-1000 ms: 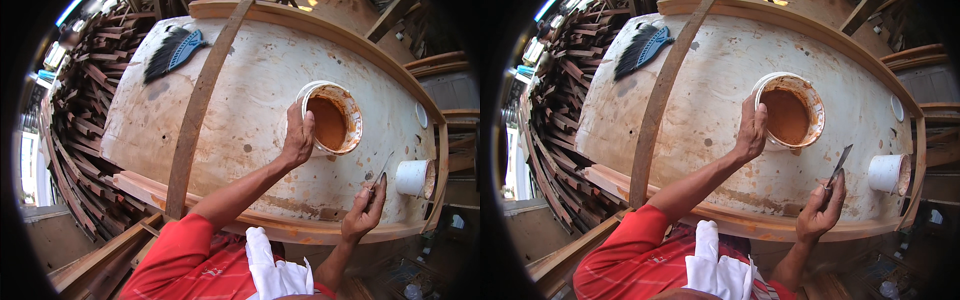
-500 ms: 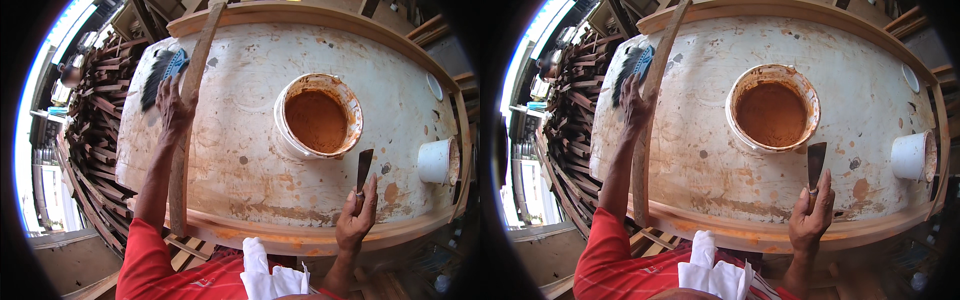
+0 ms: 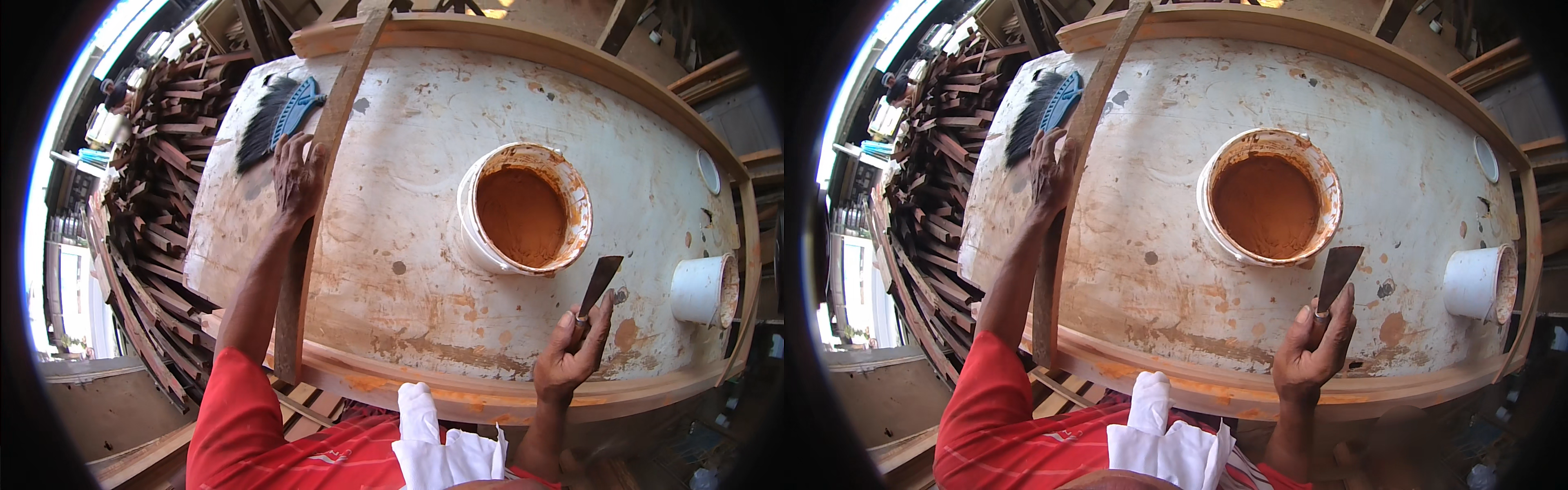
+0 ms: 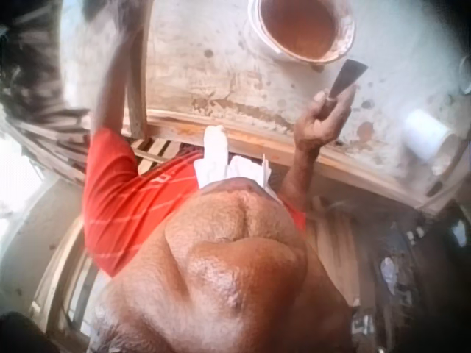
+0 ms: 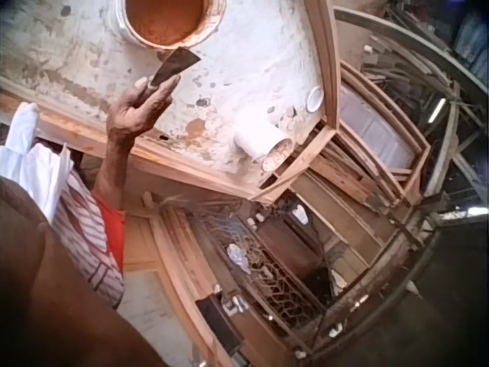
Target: The person applies a brown liquid finish to a wooden frame using a small brush. They repeatedly dip the brush into a white bucket and spread the stain along the edges and surfaces of the frame, which is resting on a workbench. The person also moves the frame to different positions to access various sides.
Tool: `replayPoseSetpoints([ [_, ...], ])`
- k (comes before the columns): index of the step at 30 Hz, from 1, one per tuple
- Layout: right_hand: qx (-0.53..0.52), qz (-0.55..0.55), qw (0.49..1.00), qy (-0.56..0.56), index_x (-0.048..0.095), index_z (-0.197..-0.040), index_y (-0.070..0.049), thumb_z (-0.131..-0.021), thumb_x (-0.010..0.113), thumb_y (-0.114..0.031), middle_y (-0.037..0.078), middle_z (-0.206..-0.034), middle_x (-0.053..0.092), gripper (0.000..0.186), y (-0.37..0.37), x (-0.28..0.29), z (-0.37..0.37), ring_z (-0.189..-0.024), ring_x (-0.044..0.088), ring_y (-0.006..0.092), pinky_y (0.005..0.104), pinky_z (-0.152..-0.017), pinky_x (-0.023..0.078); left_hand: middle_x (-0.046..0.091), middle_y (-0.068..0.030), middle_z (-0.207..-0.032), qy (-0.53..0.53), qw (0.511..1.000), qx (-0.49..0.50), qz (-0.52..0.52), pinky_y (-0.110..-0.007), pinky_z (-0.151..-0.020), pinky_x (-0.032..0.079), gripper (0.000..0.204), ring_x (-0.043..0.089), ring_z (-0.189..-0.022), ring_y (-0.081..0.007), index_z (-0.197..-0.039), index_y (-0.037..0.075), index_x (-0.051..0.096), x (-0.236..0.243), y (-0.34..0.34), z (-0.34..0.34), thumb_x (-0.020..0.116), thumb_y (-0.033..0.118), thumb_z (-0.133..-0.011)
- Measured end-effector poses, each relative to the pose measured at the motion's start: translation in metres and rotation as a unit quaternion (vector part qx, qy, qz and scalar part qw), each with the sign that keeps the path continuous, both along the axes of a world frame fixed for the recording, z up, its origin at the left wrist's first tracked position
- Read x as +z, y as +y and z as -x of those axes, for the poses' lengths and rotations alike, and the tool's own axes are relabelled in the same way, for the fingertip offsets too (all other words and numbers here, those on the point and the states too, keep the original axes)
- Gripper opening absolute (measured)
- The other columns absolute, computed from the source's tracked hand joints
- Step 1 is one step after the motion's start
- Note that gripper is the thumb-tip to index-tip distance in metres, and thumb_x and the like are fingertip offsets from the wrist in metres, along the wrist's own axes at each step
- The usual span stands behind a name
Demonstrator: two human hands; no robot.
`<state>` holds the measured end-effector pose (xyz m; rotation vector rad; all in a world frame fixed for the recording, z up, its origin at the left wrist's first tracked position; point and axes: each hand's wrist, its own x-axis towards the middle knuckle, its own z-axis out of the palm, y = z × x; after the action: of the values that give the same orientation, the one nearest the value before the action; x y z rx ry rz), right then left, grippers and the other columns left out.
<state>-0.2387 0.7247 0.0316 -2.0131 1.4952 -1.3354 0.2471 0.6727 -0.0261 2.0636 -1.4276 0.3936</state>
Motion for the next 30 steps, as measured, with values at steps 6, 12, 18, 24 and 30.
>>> replayPoseSetpoints([
  [6,0.017,-0.157,0.982,0.108,0.050,-0.152,0.005,-0.100,0.058,-0.004,0.028,-0.124,0.064,0.053,0.016,0.017,-0.011,-0.105,0.063,0.0421,0.0494,-0.092,0.050,0.057,-0.0289,-0.139,0.054,0.993,-0.019,0.100,-0.053,-0.116,0.036,0.064,0.046,-0.143,-0.0459,-0.145,0.002,0.048,-0.003,0.000,0.011,0.076,0.031,-0.095],
  [12,-0.029,-0.084,0.995,0.049,0.057,-0.144,0.009,-0.101,0.066,-0.008,0.032,-0.136,0.065,0.047,0.036,0.023,-0.035,-0.123,0.066,0.0409,0.0436,-0.102,0.053,0.057,-0.0241,-0.138,0.077,0.997,-0.019,0.001,-0.057,-0.116,0.032,0.057,0.042,-0.144,-0.0476,-0.141,0.003,0.050,0.007,0.006,0.015,0.063,0.042,-0.102],
  [18,0.025,-0.063,0.991,0.113,0.060,-0.139,0.012,-0.103,0.057,-0.002,0.034,-0.134,0.065,0.039,0.038,0.027,-0.036,-0.121,0.067,0.0415,0.0440,-0.104,0.053,0.061,-0.0220,-0.135,0.082,0.991,-0.020,0.106,-0.058,-0.116,0.033,0.043,0.041,-0.144,-0.0458,-0.117,0.002,0.066,0.003,0.007,0.019,0.060,0.042,-0.103],
  [24,-0.003,-0.151,0.983,0.105,0.052,-0.150,0.002,-0.104,0.055,-0.005,0.029,-0.141,0.062,0.048,0.037,0.024,-0.029,-0.124,0.065,0.0405,0.0451,-0.104,0.052,0.062,-0.0222,-0.135,0.069,0.997,-0.028,0.029,-0.057,-0.116,0.034,0.051,0.042,-0.144,-0.0460,-0.135,0.003,0.058,0.000,0.007,0.017,0.061,0.042,-0.102],
  [30,0.033,-0.157,0.985,0.063,0.047,-0.154,0.004,-0.099,0.057,-0.001,0.030,-0.145,0.059,0.056,0.049,0.005,0.008,-0.131,0.060,0.0423,0.0446,-0.108,0.049,0.069,-0.0228,-0.113,0.038,0.998,-0.028,0.047,-0.053,-0.108,0.044,0.034,0.057,-0.123,-0.0447,-0.103,0.001,0.070,-0.004,0.003,0.008,0.066,0.035,-0.099],
])
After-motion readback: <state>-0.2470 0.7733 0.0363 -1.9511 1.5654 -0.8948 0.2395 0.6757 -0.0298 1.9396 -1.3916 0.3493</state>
